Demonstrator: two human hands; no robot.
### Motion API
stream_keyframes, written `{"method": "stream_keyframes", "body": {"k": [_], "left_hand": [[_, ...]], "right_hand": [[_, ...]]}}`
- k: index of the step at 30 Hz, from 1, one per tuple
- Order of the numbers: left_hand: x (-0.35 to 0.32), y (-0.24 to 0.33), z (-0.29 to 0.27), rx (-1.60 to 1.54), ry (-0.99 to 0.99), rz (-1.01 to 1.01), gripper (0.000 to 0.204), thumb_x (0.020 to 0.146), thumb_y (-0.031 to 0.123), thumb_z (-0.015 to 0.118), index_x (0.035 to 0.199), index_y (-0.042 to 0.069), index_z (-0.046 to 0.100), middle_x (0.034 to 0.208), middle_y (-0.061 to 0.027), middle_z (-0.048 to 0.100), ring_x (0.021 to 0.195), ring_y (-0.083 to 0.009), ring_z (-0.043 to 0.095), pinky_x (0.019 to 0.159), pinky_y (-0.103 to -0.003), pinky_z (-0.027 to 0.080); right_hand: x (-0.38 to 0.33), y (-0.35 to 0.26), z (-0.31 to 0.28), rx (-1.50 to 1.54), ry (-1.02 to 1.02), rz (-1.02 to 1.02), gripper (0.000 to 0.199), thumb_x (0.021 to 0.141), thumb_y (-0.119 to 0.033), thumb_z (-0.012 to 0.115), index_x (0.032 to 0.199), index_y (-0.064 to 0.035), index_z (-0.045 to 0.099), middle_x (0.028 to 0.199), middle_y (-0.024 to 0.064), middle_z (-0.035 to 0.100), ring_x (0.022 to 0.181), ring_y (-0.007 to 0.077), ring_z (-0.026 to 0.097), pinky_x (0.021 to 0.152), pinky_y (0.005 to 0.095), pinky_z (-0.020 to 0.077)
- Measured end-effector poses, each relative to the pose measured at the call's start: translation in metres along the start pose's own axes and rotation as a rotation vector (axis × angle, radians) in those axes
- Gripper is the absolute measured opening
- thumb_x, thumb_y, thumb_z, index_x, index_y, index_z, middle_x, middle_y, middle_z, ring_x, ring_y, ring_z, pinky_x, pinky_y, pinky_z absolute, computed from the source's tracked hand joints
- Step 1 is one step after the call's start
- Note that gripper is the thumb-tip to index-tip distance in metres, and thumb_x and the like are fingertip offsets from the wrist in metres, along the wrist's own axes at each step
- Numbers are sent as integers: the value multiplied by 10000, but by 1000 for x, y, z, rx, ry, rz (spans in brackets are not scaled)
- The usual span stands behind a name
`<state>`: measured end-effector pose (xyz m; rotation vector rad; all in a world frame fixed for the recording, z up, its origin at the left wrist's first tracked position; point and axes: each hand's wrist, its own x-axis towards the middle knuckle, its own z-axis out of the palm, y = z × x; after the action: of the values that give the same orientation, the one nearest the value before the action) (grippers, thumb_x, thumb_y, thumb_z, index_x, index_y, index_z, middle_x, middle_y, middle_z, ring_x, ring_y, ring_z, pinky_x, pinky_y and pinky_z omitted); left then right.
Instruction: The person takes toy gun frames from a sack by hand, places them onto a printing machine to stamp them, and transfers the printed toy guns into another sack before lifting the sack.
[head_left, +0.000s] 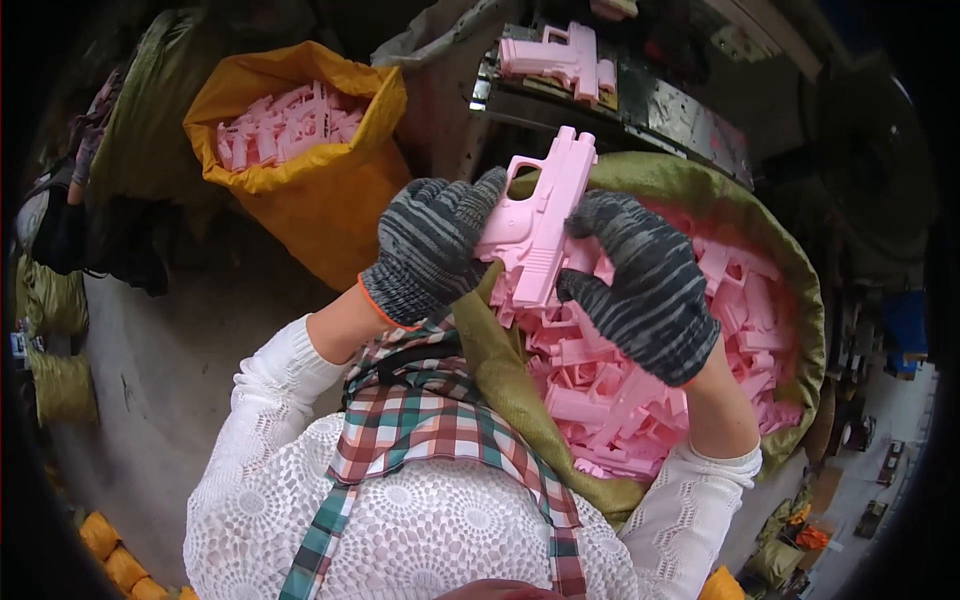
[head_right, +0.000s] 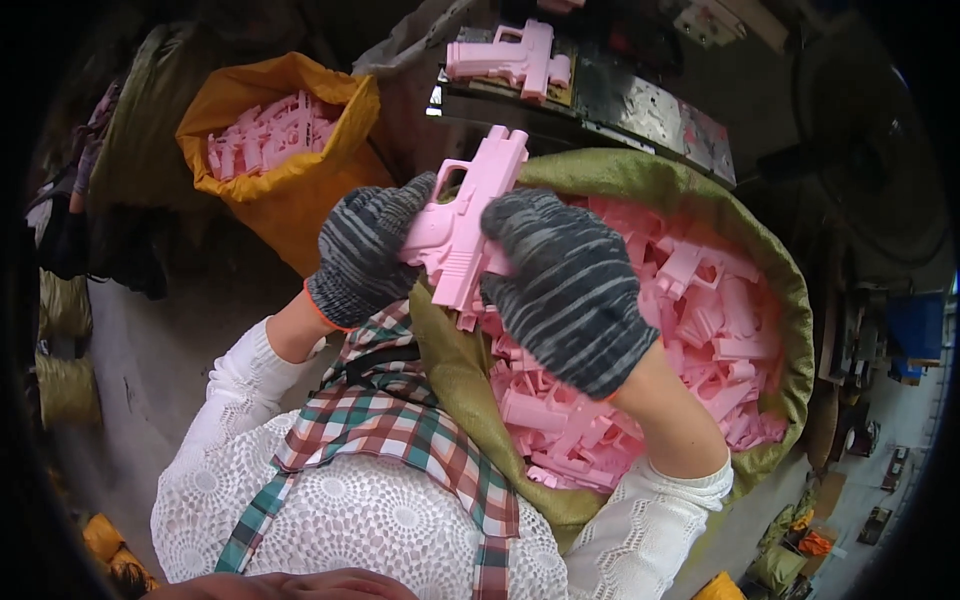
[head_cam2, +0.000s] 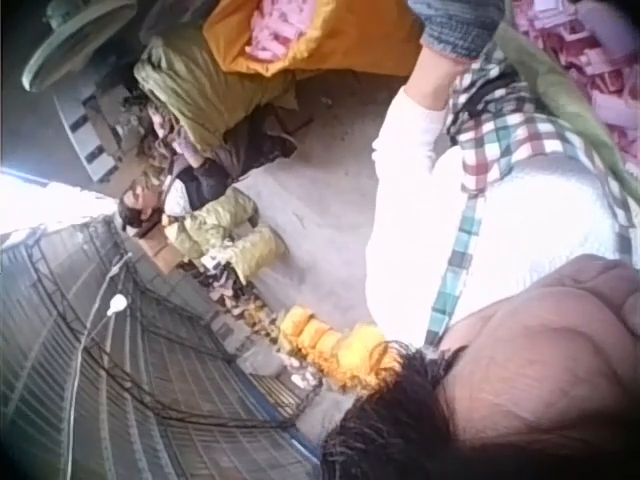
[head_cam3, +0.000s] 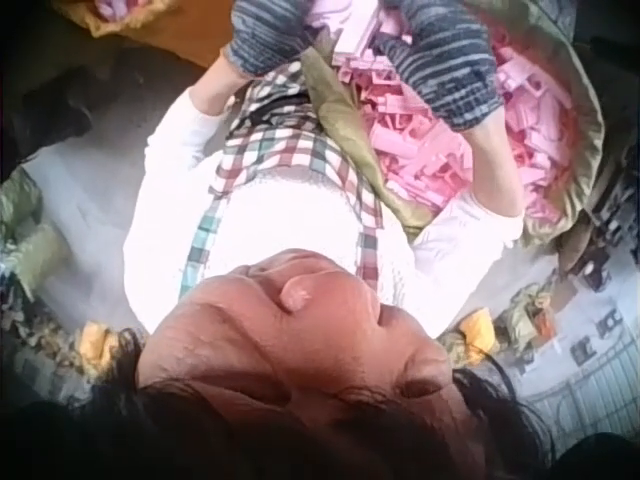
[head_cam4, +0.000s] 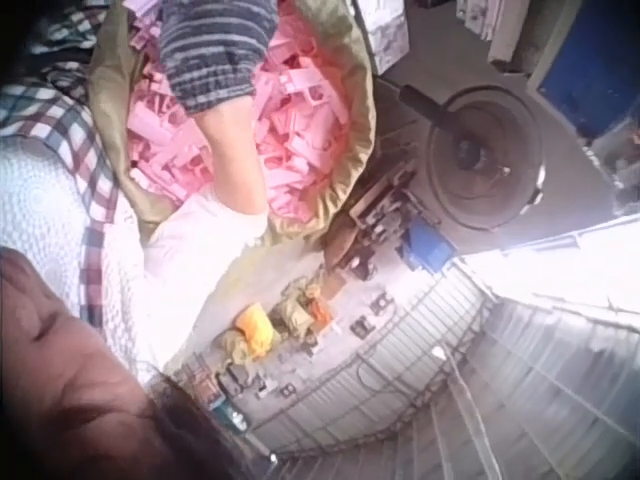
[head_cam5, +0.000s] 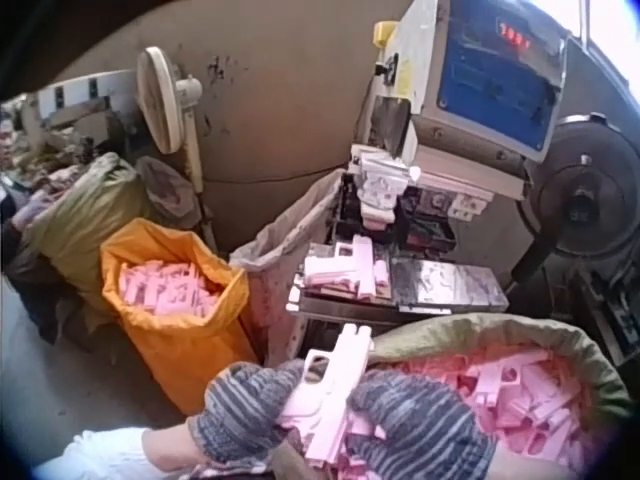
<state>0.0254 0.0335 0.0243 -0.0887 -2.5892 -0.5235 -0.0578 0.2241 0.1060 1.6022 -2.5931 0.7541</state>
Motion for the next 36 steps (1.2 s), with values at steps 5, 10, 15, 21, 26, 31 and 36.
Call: {"method": "stream_keyframes", "body": {"k": [5,10,15,21,26,31,36], "left_hand": [[35,-49,30,61,423,190,587,711,220,664,1231,19,480,1120,-186,530,1031,-356,507,908,-439,395],[86,-74,51,20,445,126,664,746,313,665,1296,42,411,1298,-203,421,1199,-358,400,1014,-443,300],[146,-83,66,185,338,21,864,703,547,636,1342,50,334,1316,-218,406,1231,-355,381,1035,-436,275],[181,-63,29,308,-267,52,581,753,415,609,1191,55,484,1065,-170,587,1026,-320,535,894,-425,396],[108,-74,22,467,114,190,464,783,306,562,1164,48,501,967,-125,590,883,-284,553,773,-411,416],[23,-175,-34,756,161,-355,718,722,363,667,1309,68,378,1149,-185,506,1064,-319,488,945,-452,352],[-3,-179,-54,815,-41,-496,790,733,385,671,1362,78,305,1289,-186,429,1195,-349,397,1022,-454,277]], "right_hand": [[12,35,-35,56,130,104,443,591,-60,777,994,-23,597,937,92,622,850,179,589,799,307,468],[6,57,-39,132,57,158,463,583,-113,798,992,-29,599,885,104,634,796,188,590,775,309,481],[7,60,-39,174,8,236,499,592,-86,808,1036,-15,590,1001,70,615,931,144,569,860,292,461],[19,70,-36,260,251,209,447,663,-43,737,1073,-26,560,994,93,612,919,176,583,847,306,466],[40,90,-26,227,275,113,460,652,8,705,1086,-24,556,1028,98,603,952,185,579,860,287,459],[85,137,8,171,230,69,452,657,-22,686,1098,-68,593,1123,130,585,1053,239,551,922,324,434],[116,163,9,-164,180,-17,423,717,-48,627,1136,-76,572,1139,168,564,1090,321,511,949,348,413]]}}
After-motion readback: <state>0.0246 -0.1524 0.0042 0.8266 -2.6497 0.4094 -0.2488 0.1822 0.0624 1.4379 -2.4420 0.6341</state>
